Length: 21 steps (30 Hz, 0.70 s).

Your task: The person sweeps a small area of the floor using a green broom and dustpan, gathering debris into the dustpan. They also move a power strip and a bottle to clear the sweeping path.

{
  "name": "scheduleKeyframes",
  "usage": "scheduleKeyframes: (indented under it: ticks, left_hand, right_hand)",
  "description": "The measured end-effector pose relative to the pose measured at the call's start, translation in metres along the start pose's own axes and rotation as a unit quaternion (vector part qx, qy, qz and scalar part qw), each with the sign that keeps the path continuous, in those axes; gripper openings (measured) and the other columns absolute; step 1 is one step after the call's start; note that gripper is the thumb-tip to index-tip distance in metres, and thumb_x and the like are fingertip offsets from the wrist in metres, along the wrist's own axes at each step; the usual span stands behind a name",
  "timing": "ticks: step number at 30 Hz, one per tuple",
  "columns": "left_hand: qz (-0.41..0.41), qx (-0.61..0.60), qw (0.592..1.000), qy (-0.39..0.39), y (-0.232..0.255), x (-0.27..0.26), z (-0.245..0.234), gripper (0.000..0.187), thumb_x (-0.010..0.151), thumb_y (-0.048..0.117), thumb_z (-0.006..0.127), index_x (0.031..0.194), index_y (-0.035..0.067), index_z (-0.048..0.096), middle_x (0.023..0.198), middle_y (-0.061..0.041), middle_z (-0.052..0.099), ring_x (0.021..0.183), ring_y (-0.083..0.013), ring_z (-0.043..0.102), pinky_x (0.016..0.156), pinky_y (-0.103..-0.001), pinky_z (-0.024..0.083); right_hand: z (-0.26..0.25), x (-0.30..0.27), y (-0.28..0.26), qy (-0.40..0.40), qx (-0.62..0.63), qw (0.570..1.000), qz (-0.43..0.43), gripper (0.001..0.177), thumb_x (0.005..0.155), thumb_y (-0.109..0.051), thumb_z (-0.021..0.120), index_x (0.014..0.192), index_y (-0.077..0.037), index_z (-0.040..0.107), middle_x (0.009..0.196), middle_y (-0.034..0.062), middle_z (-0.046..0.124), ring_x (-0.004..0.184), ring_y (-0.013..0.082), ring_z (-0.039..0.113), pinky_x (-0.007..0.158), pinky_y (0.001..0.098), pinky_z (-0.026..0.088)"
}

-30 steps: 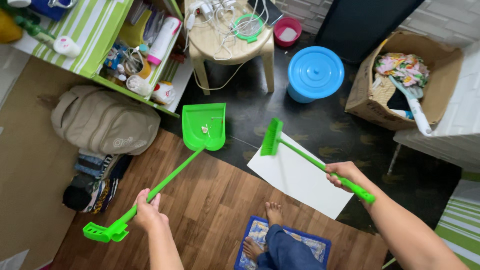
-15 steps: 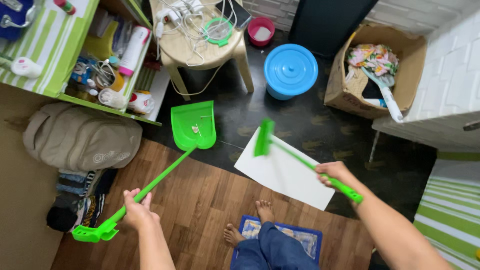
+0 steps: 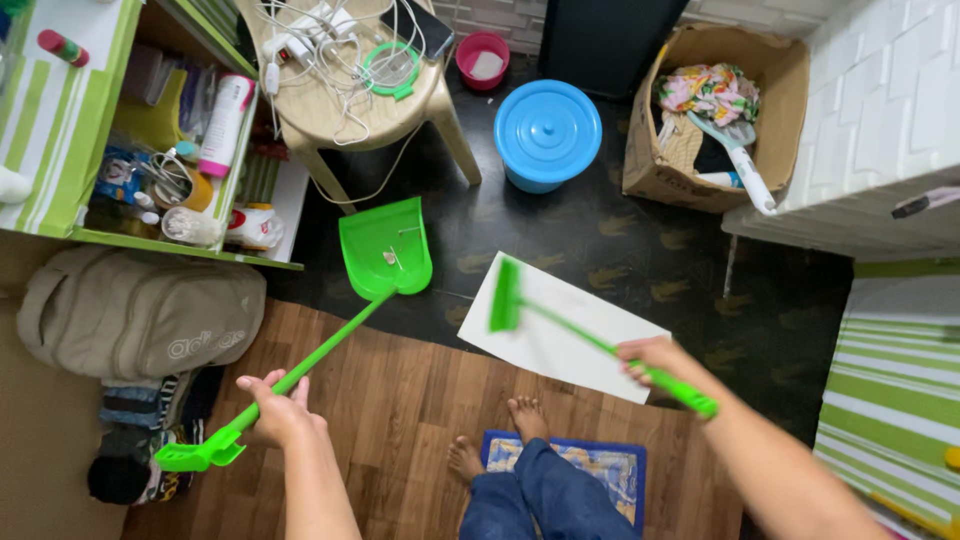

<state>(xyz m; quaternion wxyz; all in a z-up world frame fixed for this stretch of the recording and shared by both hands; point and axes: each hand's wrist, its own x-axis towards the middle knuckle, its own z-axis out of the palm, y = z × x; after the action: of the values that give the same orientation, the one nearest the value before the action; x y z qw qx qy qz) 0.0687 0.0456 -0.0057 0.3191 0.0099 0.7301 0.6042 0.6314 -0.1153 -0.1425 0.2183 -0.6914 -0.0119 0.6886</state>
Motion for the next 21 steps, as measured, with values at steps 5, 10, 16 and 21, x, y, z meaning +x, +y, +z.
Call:
scheduleKeyframes:
  ticks: [5,10,16,21]
  left_hand:
    - [0.018,0.006,0.999,-0.041,0.004,-0.006,-0.001,0.058,0.099,0.051,0.060,0.094,-0.006,0.058,0.104,-0.013,0.067,0.101,-0.0270,0.070,0.088,-0.044,0.061]
    - [0.009,0.019,0.998,-0.060,-0.003,-0.004,0.004,0.060,0.099,0.053,0.060,0.089,-0.006,0.062,0.103,-0.012,0.067,0.101,-0.0269,0.071,0.090,-0.043,0.061]
    - [0.000,0.016,0.995,-0.095,-0.013,0.002,-0.005,0.053,0.098,0.053,0.061,0.098,0.005,0.038,0.102,-0.012,0.069,0.100,-0.0260,0.070,0.088,-0.044,0.062]
    - [-0.007,0.038,0.991,-0.125,-0.011,0.015,-0.021,0.060,0.099,0.053,0.059,0.092,-0.006,0.064,0.102,-0.012,0.068,0.101,-0.0245,0.068,0.088,-0.043,0.061]
  right_hand:
    - [-0.040,-0.037,-0.004,0.071,0.061,0.995,-0.015,0.026,0.097,-0.002,0.061,0.123,0.000,0.065,0.075,0.0112,0.062,0.050,0.0121,0.047,0.038,0.0256,0.035]
    - [0.064,-0.070,0.053,-0.063,-0.007,0.997,0.041,0.041,0.094,-0.003,0.060,0.134,-0.013,0.063,0.074,0.0083,0.063,0.048,0.0130,0.050,0.037,0.0279,0.036]
    - [0.086,-0.039,0.087,-0.069,-0.163,0.984,0.028,0.033,0.093,-0.001,0.064,0.126,-0.003,0.073,0.076,0.0116,0.074,0.053,0.0130,0.062,0.040,0.0265,0.044]
    - [-0.009,-0.037,0.082,0.105,-0.077,0.991,-0.030,0.031,0.091,-0.003,0.066,0.121,0.000,0.073,0.072,0.0150,0.068,0.047,0.0167,0.056,0.038,0.0321,0.041]
